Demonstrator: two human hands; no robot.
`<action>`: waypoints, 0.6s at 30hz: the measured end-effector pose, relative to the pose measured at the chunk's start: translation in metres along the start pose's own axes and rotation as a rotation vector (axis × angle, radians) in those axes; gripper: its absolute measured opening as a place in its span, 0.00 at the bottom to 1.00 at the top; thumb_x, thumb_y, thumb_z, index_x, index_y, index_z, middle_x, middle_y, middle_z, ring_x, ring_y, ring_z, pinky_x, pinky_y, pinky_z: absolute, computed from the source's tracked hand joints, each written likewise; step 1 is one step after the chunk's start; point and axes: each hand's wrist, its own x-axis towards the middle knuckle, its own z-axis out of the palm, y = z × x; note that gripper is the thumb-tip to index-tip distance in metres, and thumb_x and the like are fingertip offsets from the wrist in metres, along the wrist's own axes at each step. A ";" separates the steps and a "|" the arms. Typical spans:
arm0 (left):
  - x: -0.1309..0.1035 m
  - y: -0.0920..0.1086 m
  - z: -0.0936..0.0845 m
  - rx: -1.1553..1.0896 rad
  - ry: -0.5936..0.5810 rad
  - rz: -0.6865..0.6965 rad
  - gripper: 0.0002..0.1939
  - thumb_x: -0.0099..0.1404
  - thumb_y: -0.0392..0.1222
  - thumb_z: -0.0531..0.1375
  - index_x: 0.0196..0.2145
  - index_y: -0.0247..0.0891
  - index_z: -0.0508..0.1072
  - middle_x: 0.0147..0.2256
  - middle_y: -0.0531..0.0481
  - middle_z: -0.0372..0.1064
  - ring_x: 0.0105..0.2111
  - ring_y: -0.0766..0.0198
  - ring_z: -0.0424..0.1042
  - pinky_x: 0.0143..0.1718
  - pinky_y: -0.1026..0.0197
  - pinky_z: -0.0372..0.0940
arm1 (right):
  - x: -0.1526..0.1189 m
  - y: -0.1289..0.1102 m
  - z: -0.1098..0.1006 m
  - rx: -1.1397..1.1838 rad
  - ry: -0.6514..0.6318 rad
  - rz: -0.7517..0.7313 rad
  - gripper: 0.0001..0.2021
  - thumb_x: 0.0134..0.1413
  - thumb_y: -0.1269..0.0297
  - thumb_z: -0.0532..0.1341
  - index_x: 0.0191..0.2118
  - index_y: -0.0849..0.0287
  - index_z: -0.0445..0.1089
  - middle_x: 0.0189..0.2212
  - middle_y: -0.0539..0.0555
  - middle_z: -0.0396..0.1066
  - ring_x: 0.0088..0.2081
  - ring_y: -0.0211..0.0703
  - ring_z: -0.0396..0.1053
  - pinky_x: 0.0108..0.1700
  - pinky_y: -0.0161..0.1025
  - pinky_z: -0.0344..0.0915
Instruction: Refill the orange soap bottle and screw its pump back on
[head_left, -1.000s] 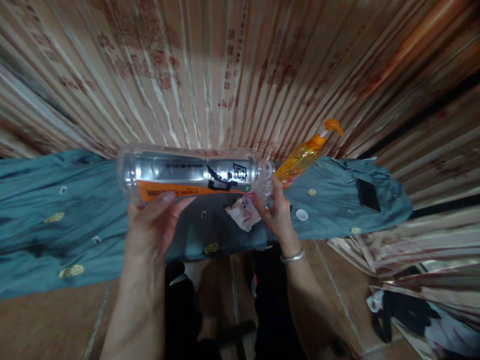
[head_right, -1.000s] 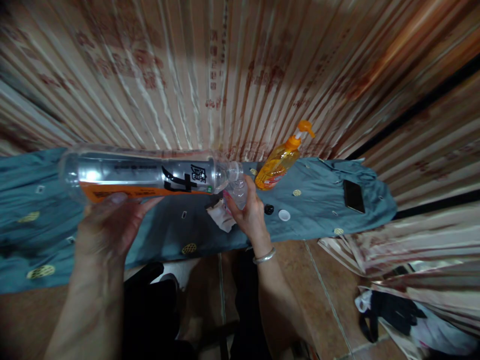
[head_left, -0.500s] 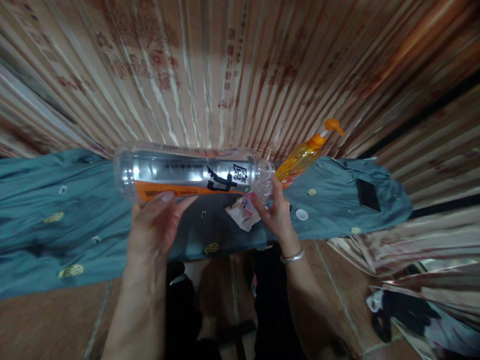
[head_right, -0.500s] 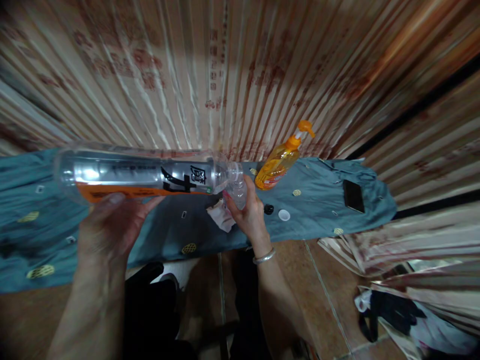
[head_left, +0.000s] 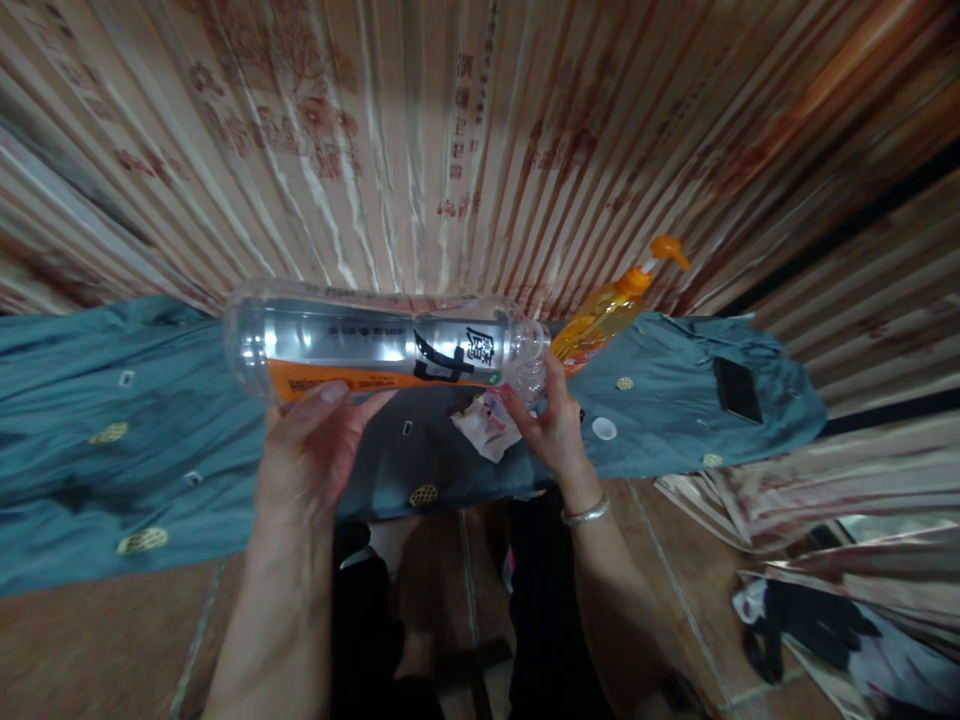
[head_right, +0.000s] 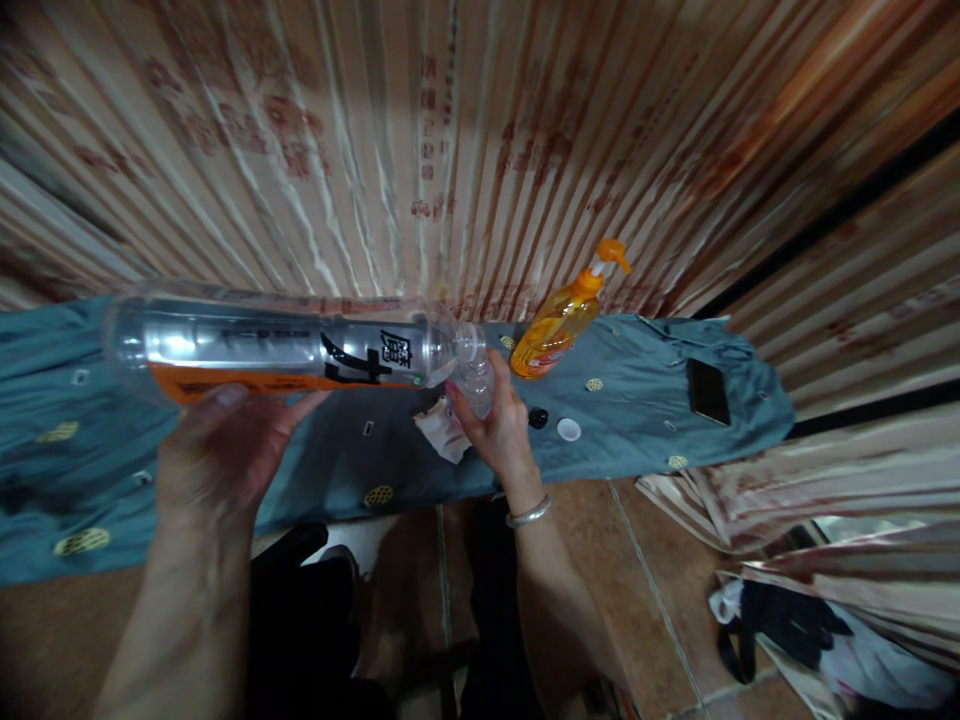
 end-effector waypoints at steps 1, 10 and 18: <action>0.000 0.000 0.001 -0.003 0.003 -0.001 0.30 0.48 0.37 0.78 0.49 0.53 0.80 0.45 0.51 0.85 0.56 0.43 0.82 0.55 0.40 0.81 | 0.000 0.000 0.000 0.008 0.002 0.003 0.34 0.67 0.49 0.66 0.72 0.56 0.62 0.58 0.66 0.81 0.52 0.59 0.85 0.50 0.50 0.82; 0.001 0.001 0.004 -0.008 0.007 -0.005 0.33 0.46 0.37 0.78 0.50 0.53 0.80 0.46 0.50 0.85 0.56 0.42 0.81 0.52 0.40 0.82 | 0.000 -0.001 -0.001 -0.014 -0.024 0.006 0.35 0.68 0.49 0.65 0.73 0.57 0.60 0.57 0.65 0.82 0.50 0.58 0.85 0.48 0.50 0.83; 0.001 0.000 0.003 0.001 0.027 -0.042 0.30 0.44 0.39 0.80 0.45 0.52 0.80 0.41 0.50 0.85 0.60 0.37 0.78 0.54 0.36 0.81 | 0.001 -0.001 -0.002 0.013 -0.020 0.016 0.34 0.67 0.48 0.66 0.72 0.56 0.61 0.58 0.65 0.82 0.52 0.60 0.84 0.49 0.51 0.83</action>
